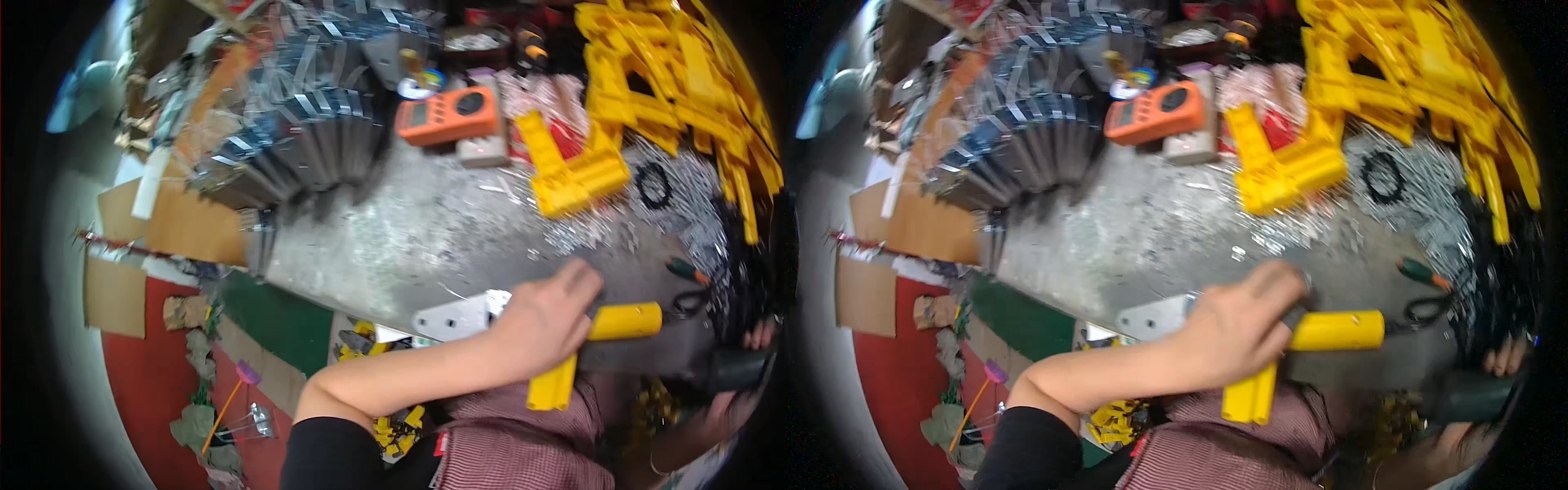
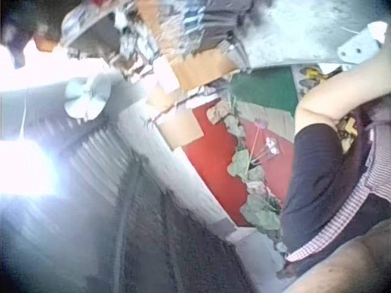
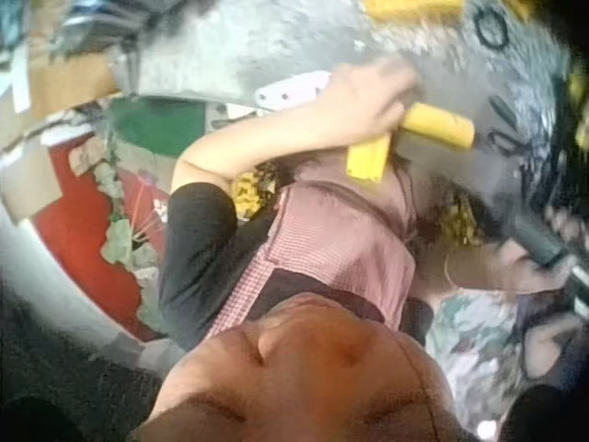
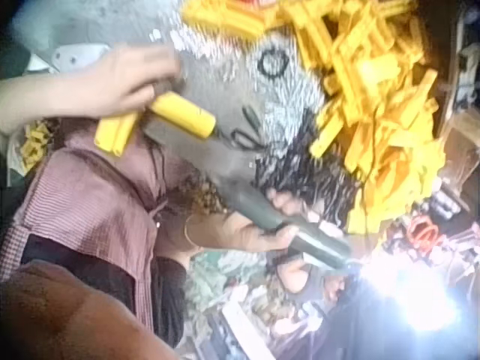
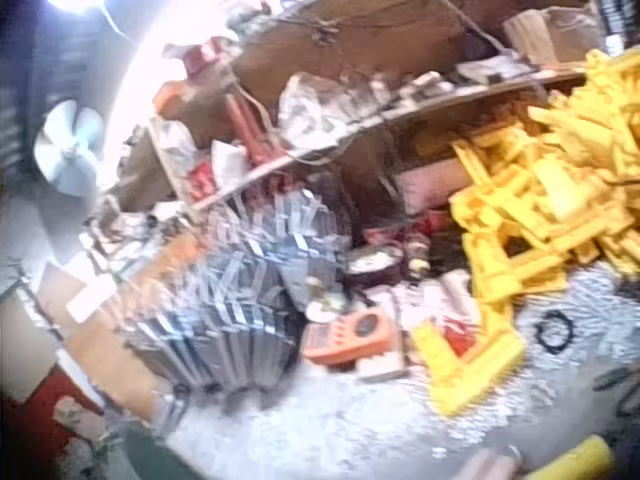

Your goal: The person solders wires to a circuit board with a soldering iron, then screws a metal plate onto a yellow plastic housing with an electric screwdriver.

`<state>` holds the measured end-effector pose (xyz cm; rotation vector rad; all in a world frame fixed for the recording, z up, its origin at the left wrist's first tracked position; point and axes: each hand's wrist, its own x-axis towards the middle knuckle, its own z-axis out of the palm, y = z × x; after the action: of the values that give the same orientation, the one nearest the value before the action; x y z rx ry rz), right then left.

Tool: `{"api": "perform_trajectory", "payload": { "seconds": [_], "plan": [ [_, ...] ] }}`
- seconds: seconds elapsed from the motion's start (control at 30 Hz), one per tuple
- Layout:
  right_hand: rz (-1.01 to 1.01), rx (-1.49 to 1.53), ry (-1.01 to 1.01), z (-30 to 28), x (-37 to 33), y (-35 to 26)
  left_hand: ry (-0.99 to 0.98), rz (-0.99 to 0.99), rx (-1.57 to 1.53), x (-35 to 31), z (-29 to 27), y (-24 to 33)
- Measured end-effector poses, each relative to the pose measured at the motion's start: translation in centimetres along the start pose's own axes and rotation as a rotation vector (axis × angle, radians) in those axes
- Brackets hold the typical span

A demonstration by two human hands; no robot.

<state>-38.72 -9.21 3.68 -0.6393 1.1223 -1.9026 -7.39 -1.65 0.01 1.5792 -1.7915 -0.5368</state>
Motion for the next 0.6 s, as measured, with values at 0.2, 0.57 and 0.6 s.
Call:
{"api": "perform_trajectory", "payload": {
  "seconds": [0.2, 0.57, 0.6],
  "plan": [
    [0.405, 0.517, -0.781, 7.8, -3.2, 0.7, -0.057, 0.036, -0.001, 0.6, -1.3, -0.1],
    [0.458, 0.614, -0.456, 8.3, -5.3, 7.5, -0.025, -0.078, -0.051, -5.1, -5.6, -1.8],
    [0.466, 0.611, -0.462, 8.4, -5.4, 7.6, -0.074, -0.067, 0.037, -5.7, -5.4, -1.9]
  ]
}}
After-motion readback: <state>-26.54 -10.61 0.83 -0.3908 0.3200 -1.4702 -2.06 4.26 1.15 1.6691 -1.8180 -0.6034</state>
